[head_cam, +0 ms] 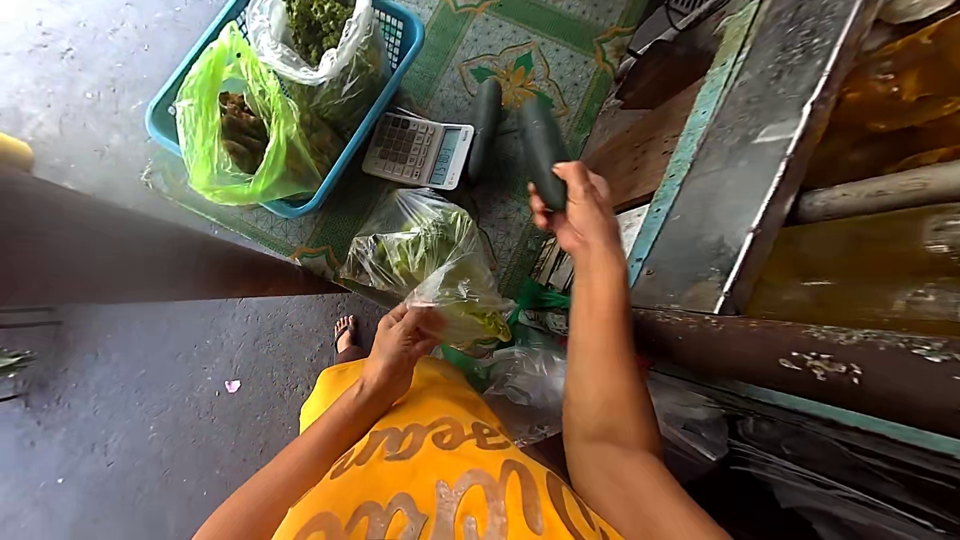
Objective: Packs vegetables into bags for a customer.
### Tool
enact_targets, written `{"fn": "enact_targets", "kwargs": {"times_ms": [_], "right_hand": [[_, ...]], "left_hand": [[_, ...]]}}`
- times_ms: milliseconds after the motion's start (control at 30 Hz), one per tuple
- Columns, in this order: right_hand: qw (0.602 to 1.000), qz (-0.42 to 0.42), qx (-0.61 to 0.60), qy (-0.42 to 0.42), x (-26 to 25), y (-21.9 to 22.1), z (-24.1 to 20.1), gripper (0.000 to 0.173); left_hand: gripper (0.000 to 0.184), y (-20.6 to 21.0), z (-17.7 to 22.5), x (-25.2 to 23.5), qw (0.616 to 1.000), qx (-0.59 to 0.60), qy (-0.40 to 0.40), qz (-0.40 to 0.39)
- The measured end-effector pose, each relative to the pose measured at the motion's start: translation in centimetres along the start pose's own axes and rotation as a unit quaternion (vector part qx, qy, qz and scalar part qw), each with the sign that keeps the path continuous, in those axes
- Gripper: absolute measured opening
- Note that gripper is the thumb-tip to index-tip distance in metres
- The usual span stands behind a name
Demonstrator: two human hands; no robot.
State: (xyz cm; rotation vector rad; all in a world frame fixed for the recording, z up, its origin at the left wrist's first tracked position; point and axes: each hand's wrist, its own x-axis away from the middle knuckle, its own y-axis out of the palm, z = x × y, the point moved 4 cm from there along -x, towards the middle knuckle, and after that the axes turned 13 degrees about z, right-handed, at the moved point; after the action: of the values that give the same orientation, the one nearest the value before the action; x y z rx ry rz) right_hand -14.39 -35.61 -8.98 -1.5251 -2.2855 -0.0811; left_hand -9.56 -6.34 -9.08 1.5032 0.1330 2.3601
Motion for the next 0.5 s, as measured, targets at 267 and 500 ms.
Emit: {"fn": "enact_targets", "kwargs": {"times_ms": [267, 500], "right_hand": [[0.981, -0.168, -0.001, -0.097, 18.3, -11.6, 1.7, 0.05], [0.968, -0.203, 0.065, -0.134, 20.9, -9.8, 5.5, 0.06]], "left_hand": [[0.018, 1.6, -0.4, 0.5, 0.979, -0.048, 0.186, -0.066], [0.019, 1.6, 0.7, 2.4, 0.847, -0.218, 0.478, -0.083]]}}
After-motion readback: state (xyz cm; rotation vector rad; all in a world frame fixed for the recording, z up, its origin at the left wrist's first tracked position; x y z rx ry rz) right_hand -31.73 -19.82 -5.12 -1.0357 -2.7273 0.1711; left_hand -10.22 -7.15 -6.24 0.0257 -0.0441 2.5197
